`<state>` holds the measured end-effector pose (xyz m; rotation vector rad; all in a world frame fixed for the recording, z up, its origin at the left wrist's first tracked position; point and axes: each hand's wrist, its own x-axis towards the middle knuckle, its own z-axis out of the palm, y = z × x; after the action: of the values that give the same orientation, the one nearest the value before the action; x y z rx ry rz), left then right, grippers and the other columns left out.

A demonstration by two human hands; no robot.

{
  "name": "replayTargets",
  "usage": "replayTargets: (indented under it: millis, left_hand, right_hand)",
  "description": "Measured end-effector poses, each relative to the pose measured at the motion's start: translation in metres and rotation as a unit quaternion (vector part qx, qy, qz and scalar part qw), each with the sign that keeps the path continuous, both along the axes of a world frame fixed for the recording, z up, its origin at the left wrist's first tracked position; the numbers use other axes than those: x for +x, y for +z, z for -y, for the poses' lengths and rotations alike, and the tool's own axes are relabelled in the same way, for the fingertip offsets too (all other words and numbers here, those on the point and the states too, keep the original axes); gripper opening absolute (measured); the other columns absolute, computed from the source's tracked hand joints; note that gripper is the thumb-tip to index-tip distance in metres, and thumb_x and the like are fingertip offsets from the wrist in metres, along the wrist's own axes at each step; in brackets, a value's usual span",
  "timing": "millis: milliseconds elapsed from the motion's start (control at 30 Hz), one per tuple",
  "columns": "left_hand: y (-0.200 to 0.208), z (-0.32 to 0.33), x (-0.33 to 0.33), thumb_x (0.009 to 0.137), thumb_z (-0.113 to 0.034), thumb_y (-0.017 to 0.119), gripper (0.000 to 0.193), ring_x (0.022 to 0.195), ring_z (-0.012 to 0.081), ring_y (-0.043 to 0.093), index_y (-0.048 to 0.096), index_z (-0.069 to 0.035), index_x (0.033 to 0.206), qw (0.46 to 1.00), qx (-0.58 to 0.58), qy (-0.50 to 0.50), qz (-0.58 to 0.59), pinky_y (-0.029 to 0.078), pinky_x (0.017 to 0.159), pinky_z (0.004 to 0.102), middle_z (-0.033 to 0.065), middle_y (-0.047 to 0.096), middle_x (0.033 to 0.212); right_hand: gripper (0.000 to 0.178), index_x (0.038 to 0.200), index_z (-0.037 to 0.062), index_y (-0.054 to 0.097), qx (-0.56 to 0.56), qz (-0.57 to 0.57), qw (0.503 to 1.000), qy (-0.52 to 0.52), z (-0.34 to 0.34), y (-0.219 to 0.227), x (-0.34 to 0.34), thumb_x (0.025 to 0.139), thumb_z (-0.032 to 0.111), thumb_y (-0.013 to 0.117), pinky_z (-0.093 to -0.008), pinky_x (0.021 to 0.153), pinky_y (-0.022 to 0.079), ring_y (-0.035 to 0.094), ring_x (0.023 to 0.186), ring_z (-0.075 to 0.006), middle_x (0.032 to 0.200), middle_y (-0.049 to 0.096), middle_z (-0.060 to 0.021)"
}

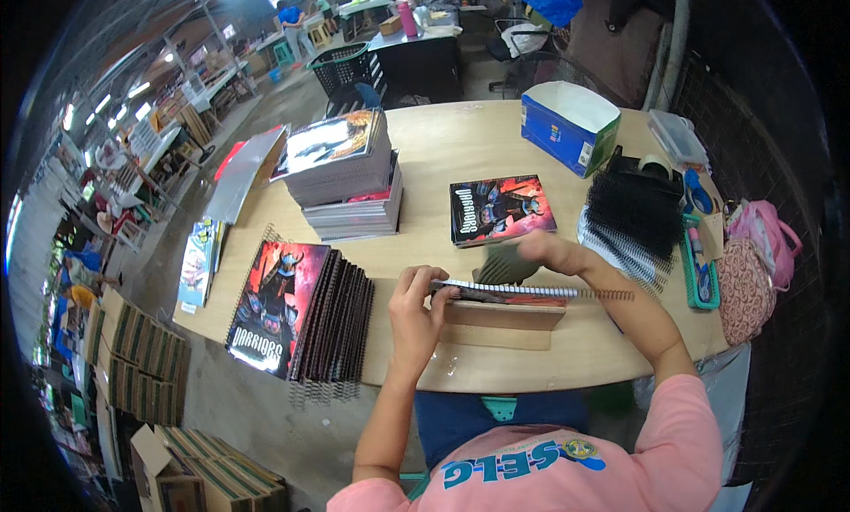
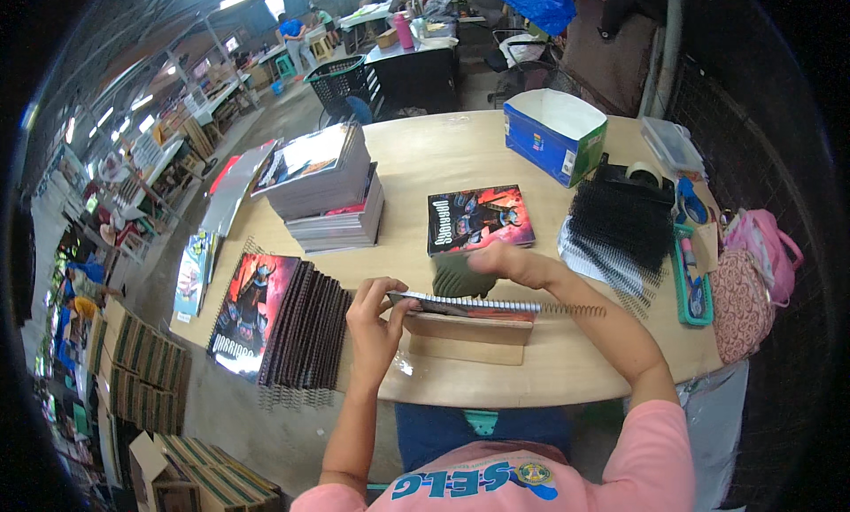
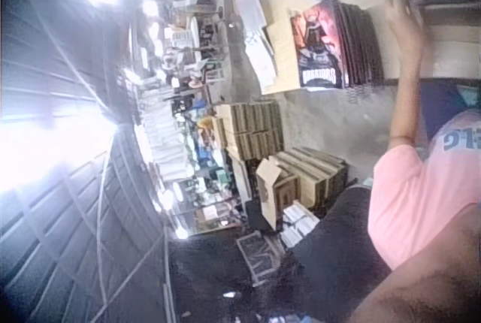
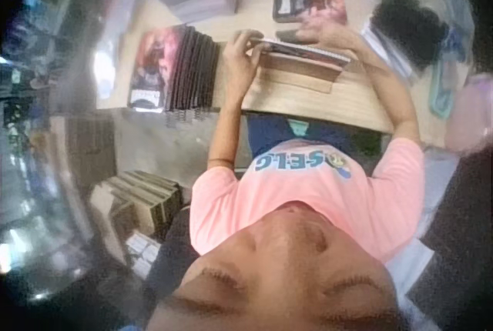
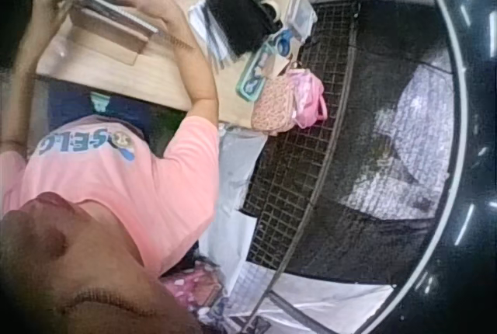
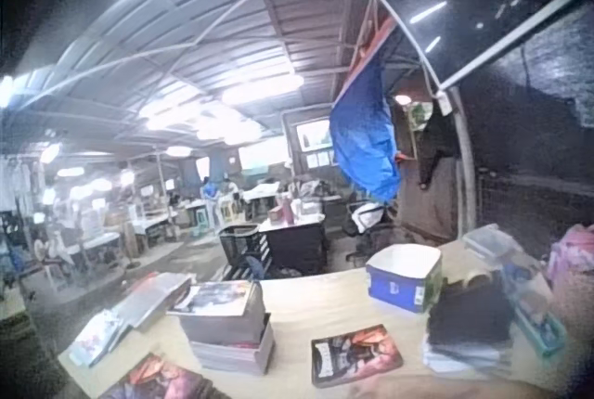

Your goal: The person assembles spiral notebooks by aligning a stack of paper with a cover, inserting a metal coil through the punched holes, and using pliers to crimp the ends of the coil.

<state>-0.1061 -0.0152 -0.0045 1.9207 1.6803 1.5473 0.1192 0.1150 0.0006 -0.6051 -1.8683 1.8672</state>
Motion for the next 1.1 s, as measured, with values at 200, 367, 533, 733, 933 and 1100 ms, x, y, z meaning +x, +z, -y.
replayTargets:
  millis: [200,367,533,733,933,1100]
  left_hand:
    - [0.009,0.002,-0.003,0.072,0.005,0.074,0.024,0.085,0.0184,0.065,0.063,0.001,0.092,0.998,-0.011,0.002,0.064,0.06,0.066,0.0304,0.0086,0.062,0.089]
    - [0.0,-0.001,-0.015,0.07,0.003,0.076,0.028,0.081,0.0146,0.065,0.062,0.0,0.095,0.995,-0.033,0.003,0.091,0.057,0.066,0.0278,0.0074,0.065,0.088]
    - [0.0,-0.003,-0.021,0.068,0.001,0.079,0.037,0.077,0.0113,0.064,0.061,-0.001,0.1,0.987,-0.079,-0.005,0.141,0.055,0.066,0.0271,0.0056,0.065,0.083]
    - [-0.013,-0.005,-0.02,0.069,-0.001,0.08,0.041,0.08,0.01,0.062,0.059,-0.003,0.103,0.973,-0.12,-0.026,0.195,0.053,0.068,0.0247,0.0026,0.063,0.084]
    - [-0.048,-0.012,-0.029,0.074,-0.003,0.077,0.035,0.091,0.0109,0.058,0.06,-0.005,0.105,0.941,-0.103,-0.127,0.297,0.05,0.077,0.0257,0.0039,0.06,0.1]
    - [-0.04,-0.019,-0.015,0.078,-0.009,0.074,0.02,0.096,0.0126,0.056,0.065,-0.006,0.096,0.924,-0.043,-0.196,0.326,0.047,0.077,0.0254,0.0033,0.06,0.106]
  right_hand:
    - [0.055,0.114,-0.0011,0.063,-0.061,-0.031,0.997,0.043,-0.002,-0.003,-0.01,0.092,0.049,0.054,-0.0301,0.084,0.045,0.058,0.093,-0.0154,0.096,0.066,-0.0091]
    - [0.053,0.118,0.0008,0.063,0.127,0.098,0.986,0.049,-0.007,0.001,-0.02,0.094,0.046,0.053,-0.0334,0.084,0.046,0.058,0.094,-0.0167,0.1,0.065,-0.0106]
    - [0.052,0.119,-0.0025,0.062,0.382,0.296,0.87,0.101,-0.012,0.017,-0.044,0.094,0.042,0.053,-0.0352,0.084,0.048,0.059,0.098,-0.0211,0.095,0.067,-0.0127]
    - [0.056,0.134,0.0126,0.054,0.341,0.341,0.873,0.07,-0.023,-0.015,-0.048,0.088,0.043,0.062,-0.0402,0.091,0.044,0.057,0.104,-0.032,0.111,0.059,-0.0241]
    - [0.053,0.118,0.0001,0.059,0.297,0.279,0.873,-0.268,0.019,-0.045,0.047,0.077,0.031,0.073,-0.0423,0.095,0.043,0.054,0.109,-0.0349,0.115,0.059,-0.021]
    - [0.048,0.123,-0.0017,0.053,0.412,0.461,0.687,-0.383,0.107,-0.106,0.144,0.082,0.021,0.065,-0.0441,0.101,0.034,0.042,0.116,-0.0388,0.121,0.048,-0.0205]
